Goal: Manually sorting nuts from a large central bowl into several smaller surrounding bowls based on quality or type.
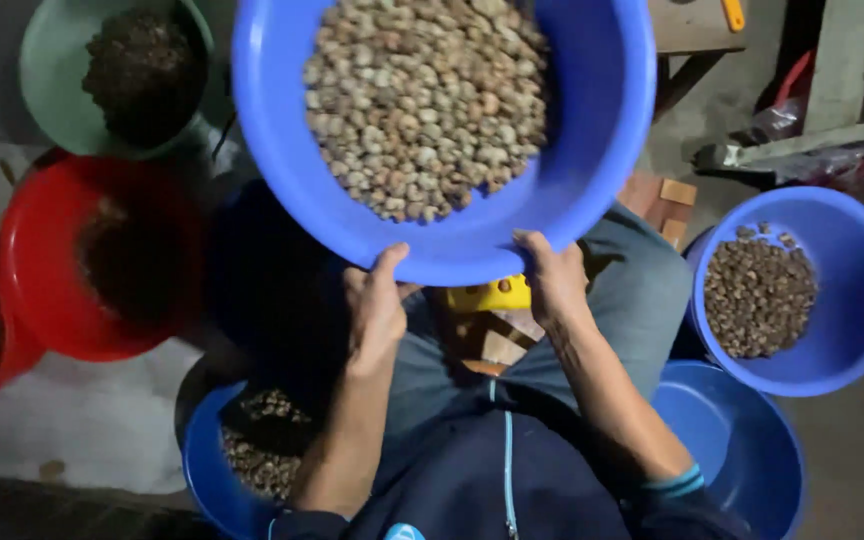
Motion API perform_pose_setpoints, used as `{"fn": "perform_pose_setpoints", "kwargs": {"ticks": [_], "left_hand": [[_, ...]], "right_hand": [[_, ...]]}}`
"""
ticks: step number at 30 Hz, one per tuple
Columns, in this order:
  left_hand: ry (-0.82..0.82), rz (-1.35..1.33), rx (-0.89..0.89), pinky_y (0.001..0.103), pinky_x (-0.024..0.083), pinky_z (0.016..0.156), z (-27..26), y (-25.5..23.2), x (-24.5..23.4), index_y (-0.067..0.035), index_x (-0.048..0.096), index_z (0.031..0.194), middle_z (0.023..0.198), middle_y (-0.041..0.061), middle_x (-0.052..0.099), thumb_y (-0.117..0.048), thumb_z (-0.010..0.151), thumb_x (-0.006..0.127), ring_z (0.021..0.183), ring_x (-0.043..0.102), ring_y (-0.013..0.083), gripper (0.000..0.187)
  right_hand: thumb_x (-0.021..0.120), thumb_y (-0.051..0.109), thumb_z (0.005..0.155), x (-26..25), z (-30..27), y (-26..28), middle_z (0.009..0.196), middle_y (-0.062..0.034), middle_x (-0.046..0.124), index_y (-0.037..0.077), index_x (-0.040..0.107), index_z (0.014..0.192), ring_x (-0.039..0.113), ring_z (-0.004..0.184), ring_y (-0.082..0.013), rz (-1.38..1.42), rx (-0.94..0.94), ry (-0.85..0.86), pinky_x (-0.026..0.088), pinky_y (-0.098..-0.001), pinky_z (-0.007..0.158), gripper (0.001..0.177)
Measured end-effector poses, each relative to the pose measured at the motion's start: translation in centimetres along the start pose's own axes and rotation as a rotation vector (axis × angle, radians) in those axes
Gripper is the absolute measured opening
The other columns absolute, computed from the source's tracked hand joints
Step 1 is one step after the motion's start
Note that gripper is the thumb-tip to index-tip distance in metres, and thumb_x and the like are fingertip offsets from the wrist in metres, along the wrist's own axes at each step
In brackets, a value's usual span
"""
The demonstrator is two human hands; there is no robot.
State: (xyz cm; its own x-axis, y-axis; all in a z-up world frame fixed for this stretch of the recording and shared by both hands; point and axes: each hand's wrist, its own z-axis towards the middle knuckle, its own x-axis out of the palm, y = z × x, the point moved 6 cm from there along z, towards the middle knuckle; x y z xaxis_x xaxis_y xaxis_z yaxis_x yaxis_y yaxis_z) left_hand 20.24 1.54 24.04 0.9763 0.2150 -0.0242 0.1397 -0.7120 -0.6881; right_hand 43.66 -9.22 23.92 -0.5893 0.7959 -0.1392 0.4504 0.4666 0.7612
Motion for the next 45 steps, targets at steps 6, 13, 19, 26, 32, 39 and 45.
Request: {"fn": "perform_pose_setpoints", "kwargs": {"ticks": [6,13,19,26,32,39,45], "left_hand": [[0.186,0.093,-0.024,0.043,0.068,0.078,-5.6,7.6,-0.5,0.008,0.038,0.12,0.114,0.032,0.052,-0.027,0.077,0.086,0.08,0.075,0.0475,0.073],[0.211,0.168,-0.003,0.049,0.064,0.077,-10.6,10.4,-1.0,0.019,0.038,0.118,0.114,0.04,0.047,-0.022,0.08,0.084,0.084,0.07,0.0551,0.073],[0.205,0.205,0.03,0.048,0.066,0.066,-10.7,10.0,-3.1,0.029,0.046,0.11,0.107,0.042,0.05,-0.017,0.078,0.084,0.073,0.071,0.0549,0.067],[0.262,0.515,0.055,0.053,0.055,0.062,-10.7,9.2,-5.6,0.021,0.054,0.115,0.092,0.02,0.055,-0.028,0.084,0.081,0.075,0.056,0.0257,0.065],[0.42,0.927,0.057,0.033,0.051,0.064,-12.6,3.3,-8.0,0.009,0.07,0.093,0.082,0.017,0.072,-0.022,0.096,0.067,0.069,0.063,0.023,0.031],[0.319,0.65,0.875,0.032,0.062,0.063,-11.8,1.0,-5.6,0.004,0.07,0.106,0.089,0.021,0.075,-0.006,0.104,0.068,0.078,0.075,0.0268,0.01],[0.425,0.696,1.044,0.031,0.063,0.06,-12.8,2.8,-1.1,0.003,0.072,0.103,0.085,0.017,0.077,-0.002,0.101,0.066,0.077,0.077,0.0266,0.008]], "right_hand": [[0.087,0.029,0.077,-9.4,-4.8,-5.5,0.09,-0.0171,0.061,-0.003,0.065,0.095,0.059,0.083,-0.0258,0.089,-0.042,-0.054,0.051,-0.0488,0.071,0.043],[0.088,0.031,0.077,-13.7,-5.9,-11.6,0.094,-0.0231,0.059,-0.006,0.062,0.103,0.056,0.085,-0.0319,0.127,0.016,-0.04,0.051,-0.0524,0.073,0.052],[0.087,0.036,0.082,-16.0,-7.2,-13.3,0.1,-0.024,0.062,-0.008,0.058,0.121,0.061,0.085,-0.0298,0.085,0.026,0.024,0.054,-0.0474,0.07,0.065],[0.05,0.015,0.111,-27.3,-2.4,-14.5,0.132,-0.0241,0.061,-0.004,0.031,0.149,0.068,0.1,-0.0243,0.202,-0.42,-0.164,0.063,-0.0372,0.08,0.046],[0.07,0.046,0.089,-34.6,2.7,-33.7,0.14,-0.0354,0.053,-0.013,0.041,0.145,0.056,0.126,-0.047,-0.692,-0.06,-0.414,0.045,-0.0488,0.105,0.086],[0.065,0.059,0.086,-37.6,5.9,-59.5,0.137,-0.0364,0.059,0.022,0.02,0.162,0.057,0.126,-0.0576,-0.746,0.501,-0.167,0.045,-0.0678,0.106,0.096],[0.054,0.036,0.098,-37.3,6.6,-60.8,0.13,-0.0309,0.068,0.016,0.037,0.157,0.065,0.12,-0.0502,-0.926,0.415,-0.02,0.05,-0.0643,0.102,0.064]]}}
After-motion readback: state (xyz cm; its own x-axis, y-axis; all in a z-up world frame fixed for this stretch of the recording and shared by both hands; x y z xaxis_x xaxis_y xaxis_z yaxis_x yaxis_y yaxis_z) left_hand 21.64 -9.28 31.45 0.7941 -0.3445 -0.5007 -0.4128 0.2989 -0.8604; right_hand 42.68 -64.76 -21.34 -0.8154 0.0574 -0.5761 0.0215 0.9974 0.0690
